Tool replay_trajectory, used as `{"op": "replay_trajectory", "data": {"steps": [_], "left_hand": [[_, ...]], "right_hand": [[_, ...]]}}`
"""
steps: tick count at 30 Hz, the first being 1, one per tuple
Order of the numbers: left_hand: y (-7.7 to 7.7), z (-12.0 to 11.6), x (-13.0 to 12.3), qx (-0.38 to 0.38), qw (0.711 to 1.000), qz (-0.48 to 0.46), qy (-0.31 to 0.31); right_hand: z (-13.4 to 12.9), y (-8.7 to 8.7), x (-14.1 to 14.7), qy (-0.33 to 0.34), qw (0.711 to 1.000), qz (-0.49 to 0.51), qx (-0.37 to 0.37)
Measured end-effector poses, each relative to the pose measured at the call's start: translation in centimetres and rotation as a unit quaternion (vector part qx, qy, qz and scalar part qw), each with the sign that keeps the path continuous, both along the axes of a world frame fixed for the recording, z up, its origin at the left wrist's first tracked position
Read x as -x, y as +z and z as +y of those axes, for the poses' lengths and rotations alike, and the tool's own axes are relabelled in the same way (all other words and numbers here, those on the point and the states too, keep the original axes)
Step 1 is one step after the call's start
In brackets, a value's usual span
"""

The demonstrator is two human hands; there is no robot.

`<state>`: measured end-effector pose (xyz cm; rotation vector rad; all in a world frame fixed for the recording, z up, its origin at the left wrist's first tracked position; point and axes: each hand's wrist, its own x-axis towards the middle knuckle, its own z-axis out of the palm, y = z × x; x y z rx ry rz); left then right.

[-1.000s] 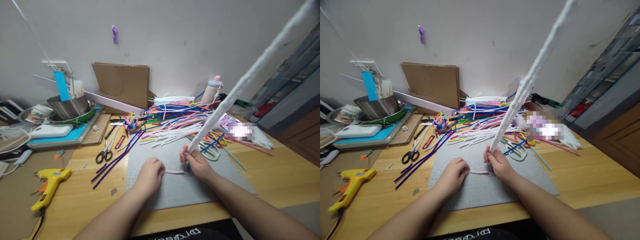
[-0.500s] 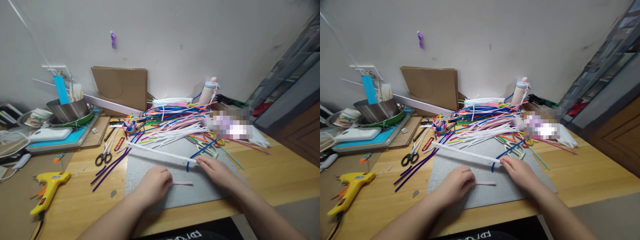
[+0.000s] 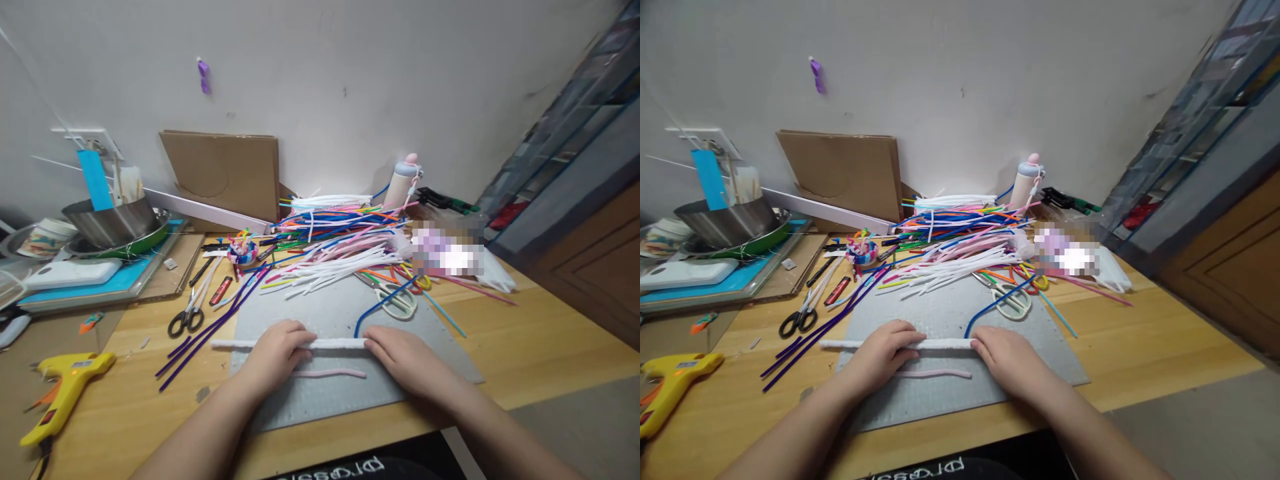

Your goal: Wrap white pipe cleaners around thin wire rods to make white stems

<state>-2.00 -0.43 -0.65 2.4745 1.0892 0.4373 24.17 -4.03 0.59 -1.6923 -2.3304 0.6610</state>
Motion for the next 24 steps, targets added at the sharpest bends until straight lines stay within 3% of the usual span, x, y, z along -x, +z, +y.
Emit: {"op": "replay_trajectory", "data": {"steps": [6, 11, 15, 18, 24], "left_hand": [[-0.2, -0.1, -0.2, -0.003, 1.000, 0.007, 0.006], [-0.1, 0.2, -0.3, -0.001, 1.000, 0.005, 0.008], [-0.4, 0.2, -0.2, 0.002, 1.000, 0.002, 0.006], [-0.6, 0.1, -0.4, 0.001, 1.000, -0.001, 0.016], [-0.7, 1.1, -2.1, -0.014, 0.996, 0.007, 0.092]], "right_hand": [[2.2, 1.1, -1.5, 0.102, 0.993, 0.018, -0.049], [5.2, 0.6, -3.0, 0.082, 0.984, -0.105, -0.116], [7.5, -0.4, -3.6, 0.065, 0.979, -0.158, -0.110], [8.7, 0.3, -3.6, 0.066, 0.981, -0.133, -0.123], [9.5, 3.3, -1.2, 0.085, 0.968, 0.002, -0.237]]}}
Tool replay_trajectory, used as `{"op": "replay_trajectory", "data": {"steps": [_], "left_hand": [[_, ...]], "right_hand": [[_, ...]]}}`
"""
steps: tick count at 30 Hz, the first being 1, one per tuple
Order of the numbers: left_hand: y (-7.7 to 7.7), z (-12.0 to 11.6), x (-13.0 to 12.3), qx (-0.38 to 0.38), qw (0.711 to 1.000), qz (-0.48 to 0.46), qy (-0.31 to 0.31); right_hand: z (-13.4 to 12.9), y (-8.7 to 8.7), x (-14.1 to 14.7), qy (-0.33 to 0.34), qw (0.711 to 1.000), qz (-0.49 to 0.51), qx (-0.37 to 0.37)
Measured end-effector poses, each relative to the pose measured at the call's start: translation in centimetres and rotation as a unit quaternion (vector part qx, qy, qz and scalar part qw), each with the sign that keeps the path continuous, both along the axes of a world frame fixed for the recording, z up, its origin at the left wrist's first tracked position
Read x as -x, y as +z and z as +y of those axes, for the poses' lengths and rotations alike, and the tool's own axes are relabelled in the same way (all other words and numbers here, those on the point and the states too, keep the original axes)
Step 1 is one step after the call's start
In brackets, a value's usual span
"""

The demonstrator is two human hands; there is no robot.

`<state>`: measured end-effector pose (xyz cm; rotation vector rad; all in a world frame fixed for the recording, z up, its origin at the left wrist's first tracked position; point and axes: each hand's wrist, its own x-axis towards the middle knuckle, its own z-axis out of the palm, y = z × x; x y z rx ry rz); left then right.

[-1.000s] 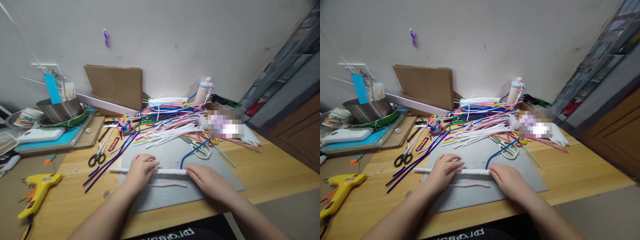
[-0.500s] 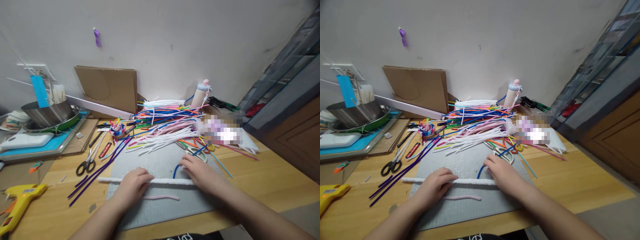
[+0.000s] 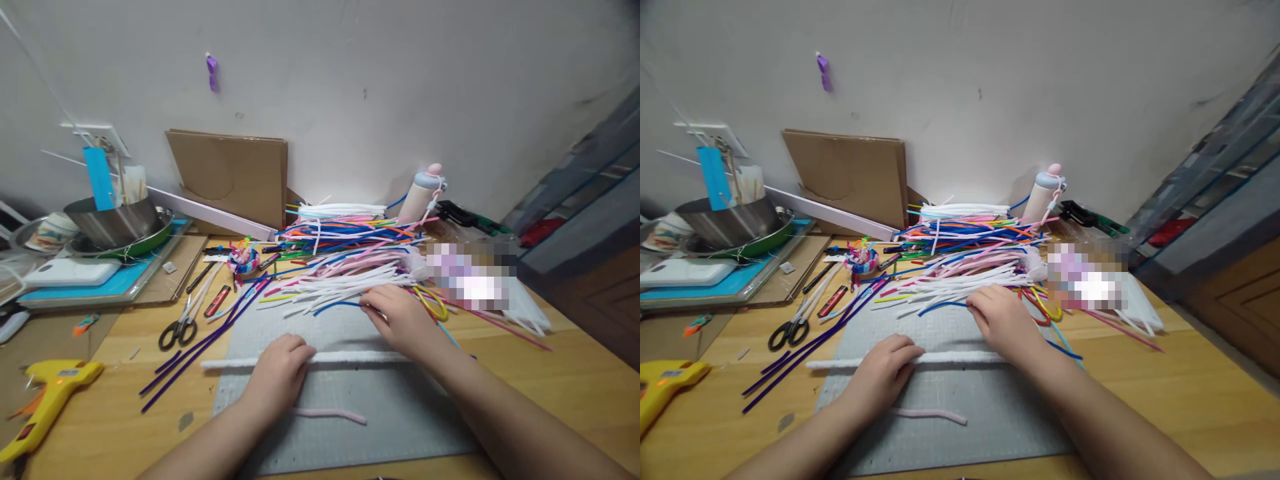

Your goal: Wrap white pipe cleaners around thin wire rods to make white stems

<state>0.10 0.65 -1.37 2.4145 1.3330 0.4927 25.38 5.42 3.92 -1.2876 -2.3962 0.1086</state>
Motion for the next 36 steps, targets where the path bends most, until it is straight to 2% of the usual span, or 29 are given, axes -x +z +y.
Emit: {"op": "replay_trajectory", "data": {"steps": [3, 8, 12, 14, 16, 19, 24, 25, 26, 31, 36], "left_hand": [[-0.3, 1.4, -0.6, 0.005, 1.000, -0.005, 0.019], [-0.4, 2.5, 0.2, -0.003, 0.995, -0.043, 0.087], [0.4, 1.8, 1.0, -0.012, 0.967, -0.166, 0.194], [0.8, 1.3, 0.9, 0.015, 0.950, -0.243, 0.194], [1.1, 0.8, 0.5, 0.069, 0.933, -0.313, 0.164], [1.1, 0.3, -0.1, 0.165, 0.890, -0.397, 0.152], [1.0, 0.1, -0.1, 0.281, 0.769, -0.553, 0.153], [1.0, 0.1, -0.1, 0.287, 0.756, -0.569, 0.151], [1.1, 0.0, 0.0, 0.291, 0.752, -0.573, 0.148], [1.3, -0.7, -0.5, 0.319, 0.776, -0.530, 0.127], [1.1, -0.6, -0.3, 0.324, 0.755, -0.551, 0.147]], "right_hand": [[-0.4, 0.4, 2.0, 0.025, 0.998, 0.042, 0.030], [-1.3, -0.5, 4.1, 0.014, 0.996, 0.062, 0.060], [-1.9, -1.2, 4.5, 0.003, 0.995, 0.074, 0.072], [-2.3, -1.6, 4.7, 0.016, 0.993, 0.081, 0.087], [-2.7, -1.9, 4.9, 0.034, 0.990, 0.091, 0.101], [-3.3, -2.2, 5.3, 0.075, 0.983, 0.114, 0.121], [-3.7, -2.5, 5.8, 0.124, 0.969, 0.165, 0.135], [-3.8, -2.5, 5.9, 0.123, 0.967, 0.173, 0.139], [-3.9, -2.5, 6.0, 0.123, 0.965, 0.179, 0.144], [-4.6, -2.4, 6.7, 0.145, 0.951, 0.191, 0.195], [-4.6, -2.7, 6.5, 0.149, 0.947, 0.181, 0.220]]}}
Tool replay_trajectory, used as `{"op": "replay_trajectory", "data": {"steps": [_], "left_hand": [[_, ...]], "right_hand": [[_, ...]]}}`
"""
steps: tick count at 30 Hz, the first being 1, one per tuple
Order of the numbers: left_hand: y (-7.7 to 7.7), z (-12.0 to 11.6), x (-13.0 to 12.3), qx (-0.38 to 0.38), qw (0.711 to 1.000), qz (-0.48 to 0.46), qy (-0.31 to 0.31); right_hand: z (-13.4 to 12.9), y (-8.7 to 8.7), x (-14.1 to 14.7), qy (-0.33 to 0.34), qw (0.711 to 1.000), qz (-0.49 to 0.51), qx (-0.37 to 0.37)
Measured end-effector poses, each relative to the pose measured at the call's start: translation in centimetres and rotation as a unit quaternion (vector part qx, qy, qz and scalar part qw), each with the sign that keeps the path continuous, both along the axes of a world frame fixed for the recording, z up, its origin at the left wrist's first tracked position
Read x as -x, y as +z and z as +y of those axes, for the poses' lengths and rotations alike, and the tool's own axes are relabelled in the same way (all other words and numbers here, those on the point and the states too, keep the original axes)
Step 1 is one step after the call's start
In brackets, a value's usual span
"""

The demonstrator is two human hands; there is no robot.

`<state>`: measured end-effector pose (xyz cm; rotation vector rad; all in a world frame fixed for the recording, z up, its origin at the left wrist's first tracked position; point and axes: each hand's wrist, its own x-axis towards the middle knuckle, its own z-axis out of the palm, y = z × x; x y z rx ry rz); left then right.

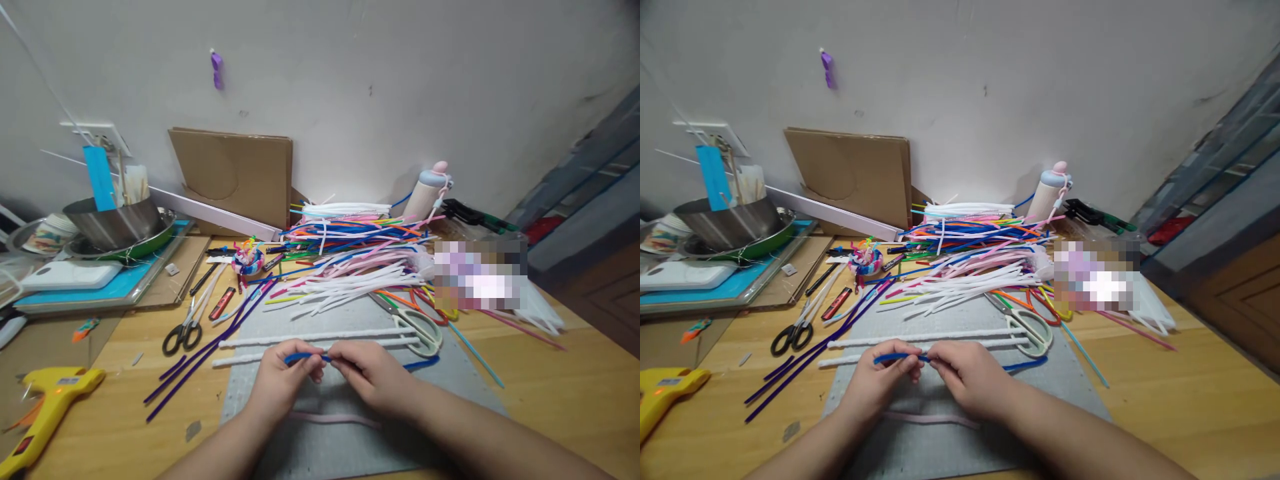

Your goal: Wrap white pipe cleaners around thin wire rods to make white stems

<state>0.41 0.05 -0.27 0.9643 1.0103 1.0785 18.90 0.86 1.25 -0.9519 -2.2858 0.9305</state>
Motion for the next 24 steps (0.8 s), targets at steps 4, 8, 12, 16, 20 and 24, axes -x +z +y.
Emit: {"op": "replay_trajectory", "data": {"steps": [4, 8, 12, 16, 20, 24], "left_hand": [[0.3, 0.6, 0.8, -0.023, 0.998, -0.024, 0.052], [0.8, 0.7, 1.1, 0.007, 0.994, -0.096, 0.058], [1.2, 0.9, 1.5, 0.056, 0.982, -0.163, 0.076], [1.6, 1.9, 3.2, 0.028, 0.968, -0.192, 0.158], [1.6, 2.9, 4.5, -0.012, 0.956, -0.160, 0.246], [1.4, 3.3, 4.7, -0.019, 0.958, -0.133, 0.254]], "right_hand": [[0.5, -0.1, -0.6, -0.036, 0.999, -0.008, -0.038], [0.7, -0.1, -0.9, -0.037, 0.998, -0.020, -0.055], [1.4, 0.1, -1.5, -0.044, 0.995, -0.027, -0.086], [3.1, 0.3, -3.6, -0.090, 0.982, -0.015, -0.167], [5.1, 0.4, -6.1, -0.139, 0.967, -0.023, -0.210], [6.0, 0.5, -7.8, -0.137, 0.968, -0.037, -0.208]]}}
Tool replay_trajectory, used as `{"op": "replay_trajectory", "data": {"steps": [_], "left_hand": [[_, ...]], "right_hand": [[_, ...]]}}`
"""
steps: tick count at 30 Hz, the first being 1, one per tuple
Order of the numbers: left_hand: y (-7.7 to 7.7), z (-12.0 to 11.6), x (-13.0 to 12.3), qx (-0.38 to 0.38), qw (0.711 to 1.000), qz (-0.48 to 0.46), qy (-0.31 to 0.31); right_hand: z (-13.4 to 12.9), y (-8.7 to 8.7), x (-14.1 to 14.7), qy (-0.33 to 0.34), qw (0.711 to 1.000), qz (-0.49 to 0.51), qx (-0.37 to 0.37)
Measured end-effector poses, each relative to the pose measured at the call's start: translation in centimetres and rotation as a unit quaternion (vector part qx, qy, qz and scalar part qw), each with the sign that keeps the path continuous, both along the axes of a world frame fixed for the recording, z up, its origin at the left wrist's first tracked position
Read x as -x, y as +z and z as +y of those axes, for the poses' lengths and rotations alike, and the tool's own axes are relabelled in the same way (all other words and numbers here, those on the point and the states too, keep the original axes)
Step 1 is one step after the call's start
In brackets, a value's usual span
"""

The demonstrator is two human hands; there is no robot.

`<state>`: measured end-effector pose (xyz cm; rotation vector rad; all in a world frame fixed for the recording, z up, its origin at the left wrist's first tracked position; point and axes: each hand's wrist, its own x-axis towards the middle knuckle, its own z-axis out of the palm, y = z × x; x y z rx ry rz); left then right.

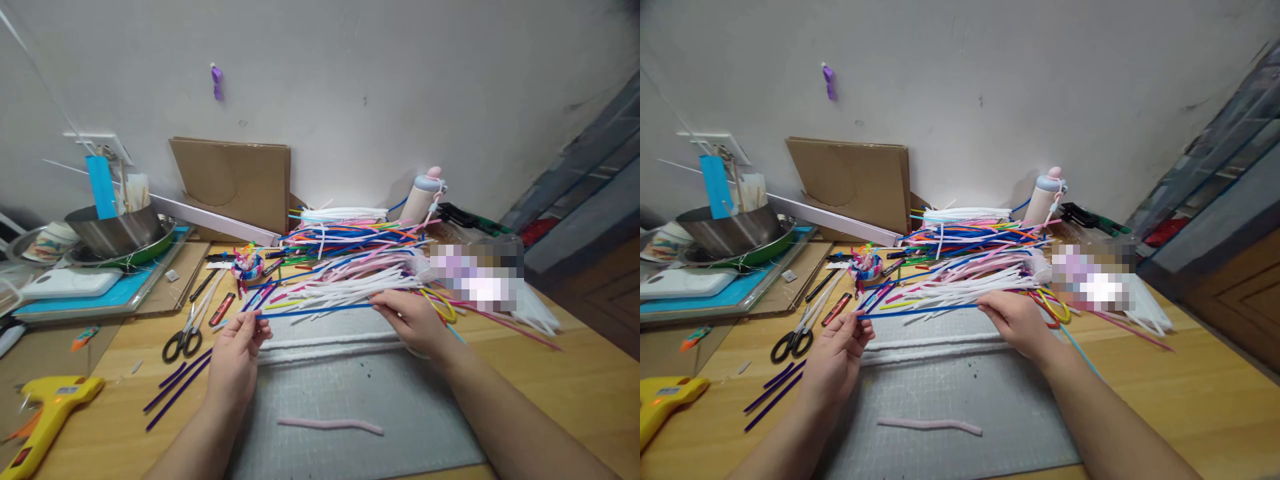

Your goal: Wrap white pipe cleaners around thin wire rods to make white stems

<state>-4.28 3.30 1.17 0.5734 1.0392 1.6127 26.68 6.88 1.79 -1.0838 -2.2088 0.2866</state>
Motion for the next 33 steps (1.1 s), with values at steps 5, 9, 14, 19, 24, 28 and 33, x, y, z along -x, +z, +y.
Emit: {"op": "replay_trajectory", "data": {"steps": [5, 9, 14, 19, 24, 28, 33], "left_hand": [[0.0, 0.4, 0.6, 0.005, 0.999, -0.004, 0.042], [-0.4, 0.7, 0.6, 0.021, 0.999, 0.038, 0.027], [-0.9, 0.3, -0.2, 0.015, 0.973, 0.213, -0.086], [-0.9, -0.5, -0.7, -0.020, 0.908, 0.398, -0.126], [-0.9, -0.6, -0.9, -0.019, 0.897, 0.416, -0.150], [-0.5, -0.5, -1.9, -0.003, 0.930, 0.299, -0.212], [1.9, -4.9, -2.6, -0.080, 0.893, 0.409, -0.168]], "right_hand": [[0.9, 0.0, -2.3, -0.029, 0.996, 0.059, 0.064], [1.6, -0.3, -4.0, -0.037, 0.903, 0.358, 0.233], [2.1, -0.8, -3.8, -0.027, 0.761, 0.588, 0.272], [2.5, -1.3, -3.4, -0.030, 0.642, 0.707, 0.293], [3.2, -1.9, -3.7, -0.042, 0.596, 0.742, 0.303], [3.0, -1.2, -3.4, -0.033, 0.590, 0.746, 0.307], [1.5, 1.0, -3.6, 0.059, 0.559, 0.746, 0.358]]}}
